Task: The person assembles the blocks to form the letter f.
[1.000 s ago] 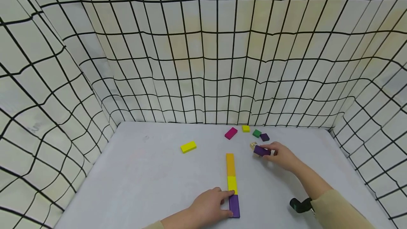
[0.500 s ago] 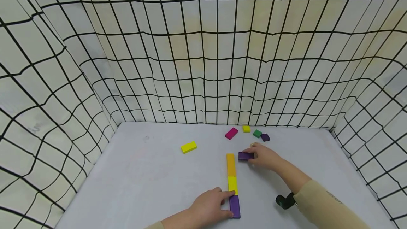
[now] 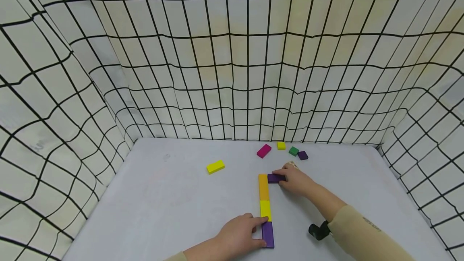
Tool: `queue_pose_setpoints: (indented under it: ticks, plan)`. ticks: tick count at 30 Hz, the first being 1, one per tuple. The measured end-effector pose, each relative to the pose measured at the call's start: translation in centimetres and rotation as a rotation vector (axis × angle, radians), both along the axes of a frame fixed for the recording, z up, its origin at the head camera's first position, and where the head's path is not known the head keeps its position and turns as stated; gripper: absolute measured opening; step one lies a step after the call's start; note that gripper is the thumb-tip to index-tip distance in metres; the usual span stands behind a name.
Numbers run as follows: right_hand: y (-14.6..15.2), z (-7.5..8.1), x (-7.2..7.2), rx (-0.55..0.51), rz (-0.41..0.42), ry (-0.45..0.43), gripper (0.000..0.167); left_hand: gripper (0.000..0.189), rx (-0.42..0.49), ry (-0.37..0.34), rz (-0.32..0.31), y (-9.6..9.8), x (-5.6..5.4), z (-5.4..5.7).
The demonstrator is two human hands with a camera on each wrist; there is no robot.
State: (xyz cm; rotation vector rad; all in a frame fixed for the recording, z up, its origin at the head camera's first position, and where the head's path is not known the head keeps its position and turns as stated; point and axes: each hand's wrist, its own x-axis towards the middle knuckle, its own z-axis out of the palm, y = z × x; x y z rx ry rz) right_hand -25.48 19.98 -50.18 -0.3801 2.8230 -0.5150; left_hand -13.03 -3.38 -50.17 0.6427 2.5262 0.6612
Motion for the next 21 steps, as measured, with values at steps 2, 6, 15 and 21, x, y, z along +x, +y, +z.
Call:
queue_pose_setpoints:
  ticks: [2,6,15,21]
  plan:
    - [-0.04,0.06,0.09,-0.005,-0.004,-0.003,0.039,0.059,0.002,0.001,-0.002,0.03,-0.01,0.03]
    - [0.02,-0.05,0.13,-0.018,-0.013,-0.004,0.039,0.059,0.002,-0.002,0.000,0.07,-0.02,0.09]
    - [0.07,-0.38,0.17,-0.030,-0.025,-0.012,0.041,0.059,-0.004,0.005,0.003,0.09,-0.04,0.05]
    - [0.10,-0.34,0.44,-0.042,-0.023,-0.003,0.041,0.058,-0.006,-0.005,0.011,0.15,-0.04,0.06]
